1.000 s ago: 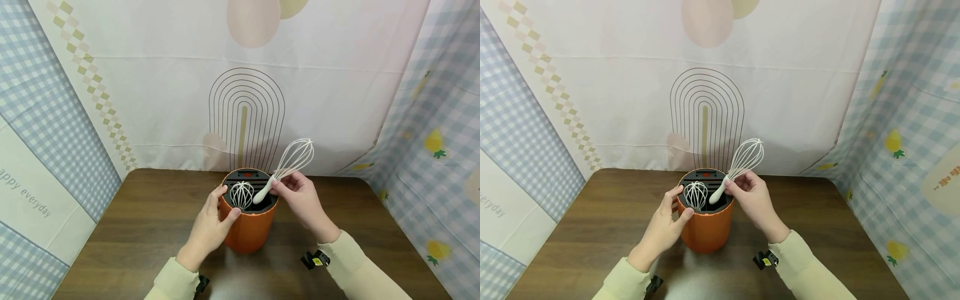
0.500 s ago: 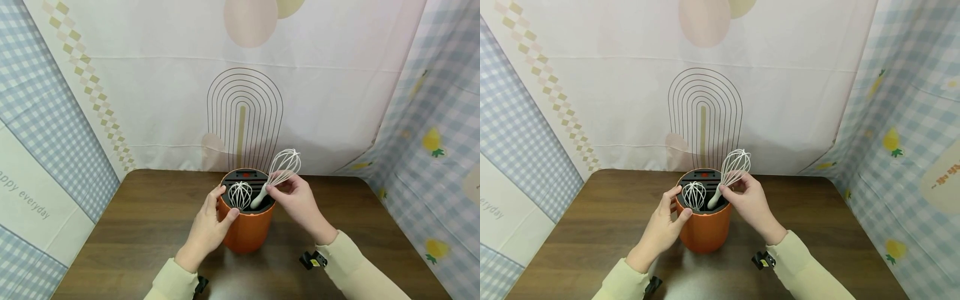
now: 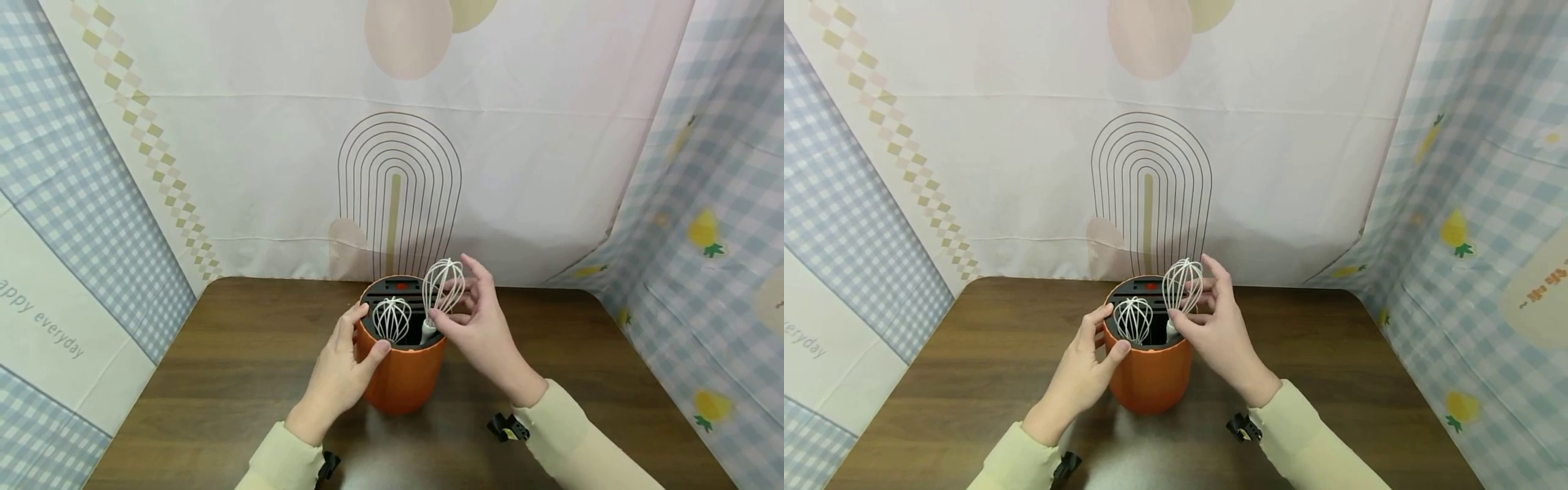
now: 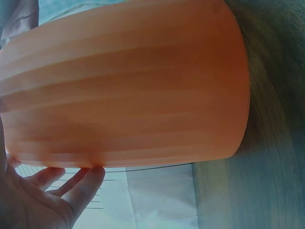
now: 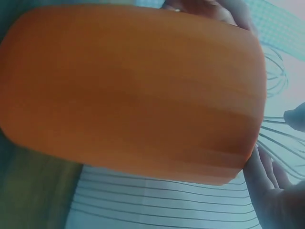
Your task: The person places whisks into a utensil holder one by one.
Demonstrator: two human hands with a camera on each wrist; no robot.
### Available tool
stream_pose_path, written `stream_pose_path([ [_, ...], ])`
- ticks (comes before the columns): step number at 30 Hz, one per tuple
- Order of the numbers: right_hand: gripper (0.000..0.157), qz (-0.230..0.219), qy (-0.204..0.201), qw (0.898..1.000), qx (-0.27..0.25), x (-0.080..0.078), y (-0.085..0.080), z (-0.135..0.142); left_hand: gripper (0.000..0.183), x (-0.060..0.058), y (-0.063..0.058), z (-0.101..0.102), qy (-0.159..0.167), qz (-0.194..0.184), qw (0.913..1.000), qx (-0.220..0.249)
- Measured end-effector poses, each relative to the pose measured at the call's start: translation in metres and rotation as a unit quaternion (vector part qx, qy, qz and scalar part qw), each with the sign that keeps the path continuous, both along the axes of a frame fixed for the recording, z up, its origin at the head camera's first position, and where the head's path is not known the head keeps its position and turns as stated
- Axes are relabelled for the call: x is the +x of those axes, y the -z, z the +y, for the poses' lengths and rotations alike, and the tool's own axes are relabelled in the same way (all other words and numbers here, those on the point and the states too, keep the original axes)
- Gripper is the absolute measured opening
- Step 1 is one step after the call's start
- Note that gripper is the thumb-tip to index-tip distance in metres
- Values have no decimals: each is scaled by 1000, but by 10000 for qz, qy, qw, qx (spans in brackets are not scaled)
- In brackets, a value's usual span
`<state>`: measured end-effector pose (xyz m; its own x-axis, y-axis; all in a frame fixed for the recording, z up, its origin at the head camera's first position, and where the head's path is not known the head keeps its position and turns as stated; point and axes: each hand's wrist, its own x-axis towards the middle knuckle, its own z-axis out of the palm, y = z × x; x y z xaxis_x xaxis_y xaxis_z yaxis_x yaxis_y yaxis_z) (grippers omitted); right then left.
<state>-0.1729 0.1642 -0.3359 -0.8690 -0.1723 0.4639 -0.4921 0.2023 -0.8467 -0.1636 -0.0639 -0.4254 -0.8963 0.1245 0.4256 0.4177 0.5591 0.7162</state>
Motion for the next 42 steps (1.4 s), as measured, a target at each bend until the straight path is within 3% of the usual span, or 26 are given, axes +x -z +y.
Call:
stream_pose_path([
  [3, 95, 561, 50, 9975, 432, 9, -7, -5, 68, -1, 1, 0, 2, -66, 10000, 5],
  [10, 81, 1261, 329, 9868, 961, 15, -10, -9, 67, -3, 3, -1, -5, -158, 9999, -9],
  [20, 79, 1735, 441, 9816, 667, 9, 1, -13, 67, -6, 3, -6, -46, -148, 9999, -14],
  [25, 83, 1782, 425, 9815, 551, -4, 22, -9, 67, -6, 4, -6, -55, -137, 9999, -17],
  [29, 82, 1774, 494, 9802, 732, -12, 37, -5, 67, -6, 4, -6, -46, -119, 9999, -26],
  [32, 77, 1973, 607, 9727, 1060, -14, 43, -3, 67, -6, 4, -5, -25, -132, 9999, -38],
  [38, 69, 2140, 747, 9602, 1632, -13, 51, -1, 67, -7, 4, -3, -10, -214, 9998, -33],
  [42, 61, 2362, 665, 9551, 1661, -13, 54, 0, 67, -7, 5, -2, -21, -215, 9998, -18],
])
